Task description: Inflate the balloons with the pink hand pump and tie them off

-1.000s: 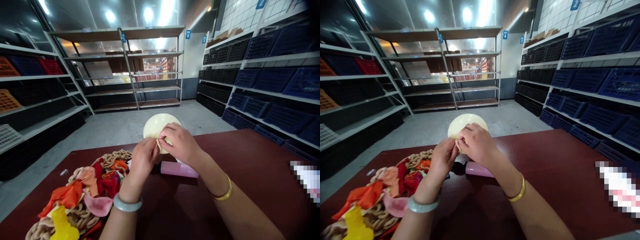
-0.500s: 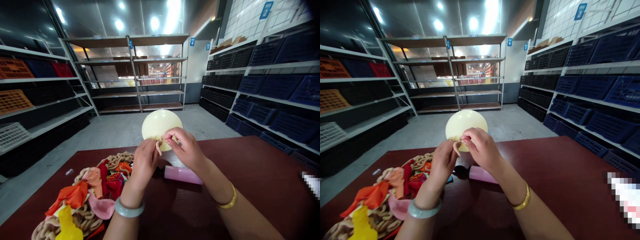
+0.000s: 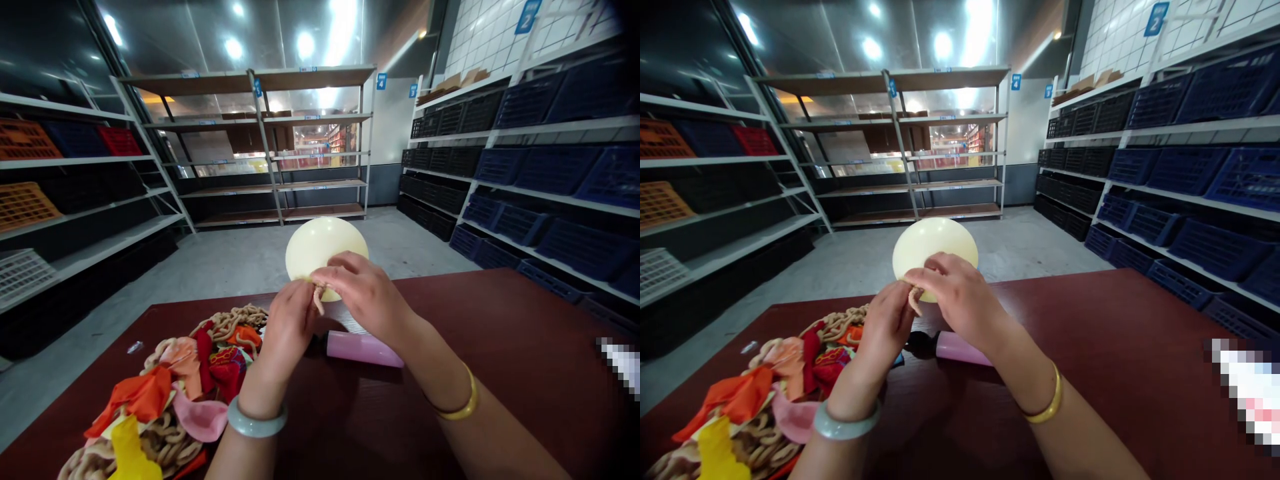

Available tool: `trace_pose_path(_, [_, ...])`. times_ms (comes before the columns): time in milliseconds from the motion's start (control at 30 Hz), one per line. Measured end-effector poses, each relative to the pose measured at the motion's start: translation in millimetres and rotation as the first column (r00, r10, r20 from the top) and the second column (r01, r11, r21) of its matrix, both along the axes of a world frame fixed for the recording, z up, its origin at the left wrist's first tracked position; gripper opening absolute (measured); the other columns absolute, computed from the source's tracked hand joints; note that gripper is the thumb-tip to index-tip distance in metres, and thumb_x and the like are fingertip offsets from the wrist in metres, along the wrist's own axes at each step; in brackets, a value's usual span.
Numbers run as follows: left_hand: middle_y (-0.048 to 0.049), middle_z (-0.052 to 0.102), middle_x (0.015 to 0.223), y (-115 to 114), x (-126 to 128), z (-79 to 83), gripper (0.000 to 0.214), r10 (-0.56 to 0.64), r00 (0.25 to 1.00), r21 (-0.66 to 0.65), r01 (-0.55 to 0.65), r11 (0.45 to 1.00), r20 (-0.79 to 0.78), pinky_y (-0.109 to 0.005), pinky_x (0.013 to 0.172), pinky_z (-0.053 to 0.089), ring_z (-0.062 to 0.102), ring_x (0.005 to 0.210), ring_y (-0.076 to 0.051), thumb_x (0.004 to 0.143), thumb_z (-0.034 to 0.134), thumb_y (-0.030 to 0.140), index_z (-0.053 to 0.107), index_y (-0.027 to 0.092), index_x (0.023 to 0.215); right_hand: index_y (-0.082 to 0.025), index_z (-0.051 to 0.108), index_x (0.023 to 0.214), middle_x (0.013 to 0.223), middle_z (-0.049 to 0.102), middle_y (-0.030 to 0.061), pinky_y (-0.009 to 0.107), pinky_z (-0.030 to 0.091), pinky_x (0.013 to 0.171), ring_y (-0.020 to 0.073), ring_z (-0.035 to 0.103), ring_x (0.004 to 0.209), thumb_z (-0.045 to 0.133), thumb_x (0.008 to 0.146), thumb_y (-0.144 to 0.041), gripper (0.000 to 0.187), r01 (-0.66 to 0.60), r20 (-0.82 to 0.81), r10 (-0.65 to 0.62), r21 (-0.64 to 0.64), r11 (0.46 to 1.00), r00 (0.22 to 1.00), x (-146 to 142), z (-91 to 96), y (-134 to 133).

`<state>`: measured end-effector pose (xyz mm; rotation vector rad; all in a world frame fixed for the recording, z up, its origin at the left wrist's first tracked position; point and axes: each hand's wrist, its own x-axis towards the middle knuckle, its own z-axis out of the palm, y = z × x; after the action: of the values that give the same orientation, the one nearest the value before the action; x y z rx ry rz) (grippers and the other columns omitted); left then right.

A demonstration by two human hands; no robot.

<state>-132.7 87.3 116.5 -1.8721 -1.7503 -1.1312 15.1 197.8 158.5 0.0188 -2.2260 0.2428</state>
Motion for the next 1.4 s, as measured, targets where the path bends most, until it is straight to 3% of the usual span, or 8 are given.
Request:
trace_pose_path(67, [-0.0046,0.059,0.084,0.6,-0.1,0.1,0.011,-0.030,0.999,-0.017,0.031,0.999,0.024,-0.031,0.072,0.039,0.053,0.081,-0.019,0.097,0.044,0.021,0.054,0.019,0.093,-0.024,0.068,0.109,0.106,0.058,0.0068,0.032,0.048,0.080,0.0175,0.057,0.092,0.044,0.094,-0.006,0.033,0.026,0.012,-0.026,0.040,0.999,1.000,1.0,-0.7,0.8])
trace_pose_path(200, [-0.0024,0.053,0.075,2.9,-0.1,-0.8,0.019,-0.052,0.998,-0.062,0.055,0.997,0.046,-0.030,0.066,0.036,0.049,0.073,-0.018,0.097,0.044,0.023,0.050,0.020,0.080,-0.020,0.069,0.092,0.102,0.054,0.0063,0.031,0.048,0.075,0.0166,0.056,0.088,0.047,0.095,-0.012,0.023,0.032,0.036,-0.033,0.025,0.999,0.999,1.0,-1.1,3.4])
trace_pose_path(567, [-0.0013,0.052,0.073,5.7,2.6,-5.3,0.023,-0.020,1.000,-0.172,0.022,0.985,0.014,-0.030,0.062,0.031,0.045,0.068,-0.017,0.097,0.043,0.025,0.044,0.020,0.075,-0.014,0.061,0.088,0.105,0.054,0.0095,0.037,0.049,0.090,0.0199,0.057,0.096,0.048,0.097,-0.020,0.016,0.074,0.220,-0.064,-0.034,0.997,0.973,1.0,-1.8,7.6])
trace_pose_path(767, [-0.0006,0.049,0.068,5.9,1.4,-6.1,0.026,0.023,0.998,-0.113,-0.017,0.993,0.056,-0.030,0.060,0.029,0.044,0.064,-0.016,0.097,0.044,0.026,0.042,0.020,0.071,-0.016,0.062,0.087,0.106,0.056,0.0094,0.036,0.048,0.090,0.0200,0.056,0.098,0.051,0.096,-0.017,0.014,0.003,0.173,0.011,-0.084,0.996,0.985,-1.3,-2.3,7.8])
trace_pose_path(967, [-0.0027,0.054,0.075,2.3,-0.2,-1.8,0.018,-0.013,0.999,-0.125,0.019,0.992,0.049,-0.030,0.064,0.034,0.049,0.072,-0.018,0.096,0.043,0.023,0.047,0.020,0.079,-0.017,0.065,0.086,0.102,0.060,0.0074,0.034,0.047,0.087,0.0184,0.057,0.096,0.048,0.097,-0.017,0.020,-0.076,0.166,0.092,-0.095,0.993,0.982,1.9,3.0,8.9])
trace_pose_path(1400, [-0.0044,0.055,0.080,0.5,0.5,0.6,0.012,0.031,0.998,-0.130,-0.038,0.991,-0.057,-0.032,0.067,0.037,0.050,0.077,-0.021,0.093,0.044,0.015,0.050,0.020,0.084,-0.017,0.064,0.085,0.092,0.065,0.0051,0.031,0.046,0.080,0.0171,0.058,0.090,0.054,0.095,-0.018,0.015,-0.047,0.144,0.063,-0.114,0.992,0.988,-0.9,0.4,8.7])
